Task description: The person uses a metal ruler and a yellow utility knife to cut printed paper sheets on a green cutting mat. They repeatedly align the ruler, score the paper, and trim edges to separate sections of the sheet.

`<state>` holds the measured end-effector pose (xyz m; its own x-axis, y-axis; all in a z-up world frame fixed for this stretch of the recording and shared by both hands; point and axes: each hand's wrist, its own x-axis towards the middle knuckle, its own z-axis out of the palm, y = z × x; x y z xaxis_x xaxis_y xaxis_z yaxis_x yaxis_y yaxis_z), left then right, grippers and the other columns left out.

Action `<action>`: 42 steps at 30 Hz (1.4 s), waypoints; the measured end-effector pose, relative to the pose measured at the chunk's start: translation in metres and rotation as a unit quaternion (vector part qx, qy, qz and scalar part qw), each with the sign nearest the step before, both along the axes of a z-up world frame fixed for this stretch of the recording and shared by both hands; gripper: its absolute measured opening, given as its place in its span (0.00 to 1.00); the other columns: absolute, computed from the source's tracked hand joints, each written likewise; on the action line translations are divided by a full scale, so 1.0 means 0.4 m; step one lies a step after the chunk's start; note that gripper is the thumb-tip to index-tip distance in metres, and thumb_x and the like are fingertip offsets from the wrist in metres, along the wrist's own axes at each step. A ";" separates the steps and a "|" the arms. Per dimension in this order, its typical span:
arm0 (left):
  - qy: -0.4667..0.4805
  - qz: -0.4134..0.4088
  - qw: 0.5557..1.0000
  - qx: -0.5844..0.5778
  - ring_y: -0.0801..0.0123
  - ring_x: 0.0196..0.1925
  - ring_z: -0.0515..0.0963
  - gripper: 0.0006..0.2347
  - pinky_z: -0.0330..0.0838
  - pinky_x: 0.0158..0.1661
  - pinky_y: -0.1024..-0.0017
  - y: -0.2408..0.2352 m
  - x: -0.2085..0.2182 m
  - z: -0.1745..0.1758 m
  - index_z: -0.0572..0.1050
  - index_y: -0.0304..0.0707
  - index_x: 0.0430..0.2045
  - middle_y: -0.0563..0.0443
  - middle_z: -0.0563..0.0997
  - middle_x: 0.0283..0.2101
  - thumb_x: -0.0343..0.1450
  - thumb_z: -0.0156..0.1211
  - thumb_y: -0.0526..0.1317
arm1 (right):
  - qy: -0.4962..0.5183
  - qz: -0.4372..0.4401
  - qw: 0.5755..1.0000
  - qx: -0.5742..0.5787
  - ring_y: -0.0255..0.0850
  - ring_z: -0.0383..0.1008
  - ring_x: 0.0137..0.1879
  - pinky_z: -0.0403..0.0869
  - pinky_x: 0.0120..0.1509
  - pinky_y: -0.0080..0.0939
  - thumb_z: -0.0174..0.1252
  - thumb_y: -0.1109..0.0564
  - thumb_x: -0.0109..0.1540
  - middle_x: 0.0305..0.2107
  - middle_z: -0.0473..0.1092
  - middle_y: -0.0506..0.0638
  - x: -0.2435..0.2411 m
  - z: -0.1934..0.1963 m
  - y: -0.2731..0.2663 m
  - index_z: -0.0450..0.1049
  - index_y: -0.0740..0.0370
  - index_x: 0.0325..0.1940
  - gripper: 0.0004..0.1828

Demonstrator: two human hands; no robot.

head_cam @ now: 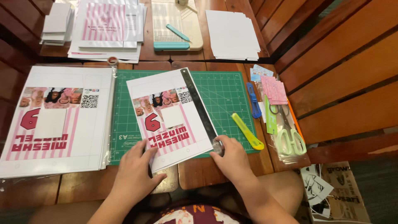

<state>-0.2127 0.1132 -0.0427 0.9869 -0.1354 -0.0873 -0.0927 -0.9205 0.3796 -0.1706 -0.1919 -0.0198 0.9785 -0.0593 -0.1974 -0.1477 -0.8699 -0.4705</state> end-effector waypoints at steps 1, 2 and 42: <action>0.002 -0.019 1.000 0.000 0.48 0.76 0.56 0.40 0.52 0.68 0.46 0.001 0.001 0.001 0.69 0.51 0.62 0.39 0.60 0.73 0.54 0.81 0.57 | 0.041 -0.019 0.999 0.002 0.46 0.74 0.50 0.73 0.54 0.49 0.69 0.48 0.55 0.41 0.74 0.46 0.000 0.017 0.008 0.74 0.40 0.56 0.25; 0.004 -0.039 0.999 -0.002 0.51 0.79 0.51 0.39 0.47 0.70 0.46 -0.001 0.003 0.000 0.68 0.52 0.63 0.40 0.57 0.75 0.57 0.78 0.56 | 0.081 -0.038 0.996 0.002 0.42 0.74 0.48 0.73 0.50 0.46 0.67 0.48 0.57 0.39 0.73 0.44 0.000 0.036 0.013 0.73 0.38 0.58 0.25; 0.007 0.187 0.969 -0.161 0.47 0.50 0.80 0.30 0.74 0.44 0.48 -0.076 -0.036 0.106 0.70 0.47 0.59 0.47 0.83 0.50 0.64 0.66 0.57 | 0.129 -0.111 0.985 -0.003 0.42 0.77 0.46 0.73 0.53 0.47 0.67 0.50 0.59 0.35 0.74 0.39 0.013 0.099 0.077 0.69 0.36 0.65 0.31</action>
<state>-0.2272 0.0827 -0.0005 0.9713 0.2090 -0.1138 0.2317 -0.7220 0.6519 -0.1653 -0.1611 0.0196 0.8586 -0.2675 -0.4374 -0.4484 -0.8054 -0.3876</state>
